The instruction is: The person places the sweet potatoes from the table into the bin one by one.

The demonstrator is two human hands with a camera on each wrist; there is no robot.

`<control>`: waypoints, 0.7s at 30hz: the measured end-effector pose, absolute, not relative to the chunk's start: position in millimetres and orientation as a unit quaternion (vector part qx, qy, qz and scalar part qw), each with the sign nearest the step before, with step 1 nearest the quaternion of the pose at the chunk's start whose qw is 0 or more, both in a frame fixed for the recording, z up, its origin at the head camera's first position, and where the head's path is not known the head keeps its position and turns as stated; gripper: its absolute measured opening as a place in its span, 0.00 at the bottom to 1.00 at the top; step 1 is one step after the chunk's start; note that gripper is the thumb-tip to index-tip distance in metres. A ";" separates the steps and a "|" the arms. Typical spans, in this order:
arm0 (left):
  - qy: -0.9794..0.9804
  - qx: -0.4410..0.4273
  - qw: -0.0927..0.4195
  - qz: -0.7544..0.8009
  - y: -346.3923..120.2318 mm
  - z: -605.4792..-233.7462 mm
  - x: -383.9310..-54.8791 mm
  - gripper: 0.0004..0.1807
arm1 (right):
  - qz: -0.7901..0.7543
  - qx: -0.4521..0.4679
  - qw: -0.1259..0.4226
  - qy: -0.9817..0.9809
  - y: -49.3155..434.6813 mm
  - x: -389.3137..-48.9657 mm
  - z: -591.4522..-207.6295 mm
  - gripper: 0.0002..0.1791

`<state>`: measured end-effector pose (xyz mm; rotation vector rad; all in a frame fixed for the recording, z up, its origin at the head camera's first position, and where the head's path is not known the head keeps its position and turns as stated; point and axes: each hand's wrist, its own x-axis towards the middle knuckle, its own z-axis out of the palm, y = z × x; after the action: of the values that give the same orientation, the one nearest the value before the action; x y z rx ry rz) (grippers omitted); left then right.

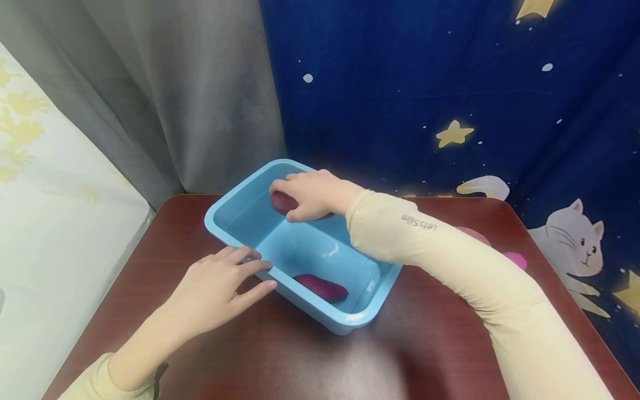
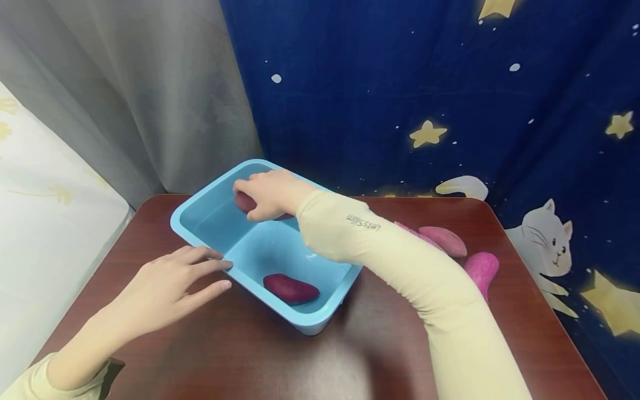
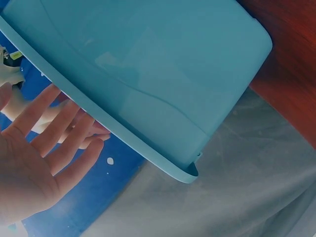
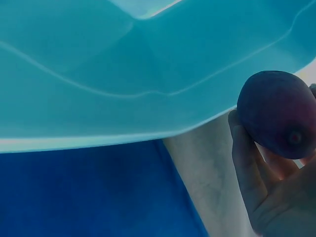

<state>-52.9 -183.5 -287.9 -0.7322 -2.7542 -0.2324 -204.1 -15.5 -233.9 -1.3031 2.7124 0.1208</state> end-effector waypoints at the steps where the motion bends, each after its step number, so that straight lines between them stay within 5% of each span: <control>1: -0.953 -0.255 0.141 -0.080 -183.8 -288.1 -53.5 0.18 | 0.040 -0.432 0.067 0.898 -17.5 -204.9 -236.3 0.30; 21: -0.954 -0.253 0.136 -0.082 -186.4 -288.8 -54.1 0.18 | 0.060 -0.450 0.113 0.884 -42.0 -208.8 -286.0 0.30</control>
<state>-54.1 -186.4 -288.8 -0.7335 -2.7624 -0.2379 -208.8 -42.0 -286.0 -1.3192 2.5930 0.1770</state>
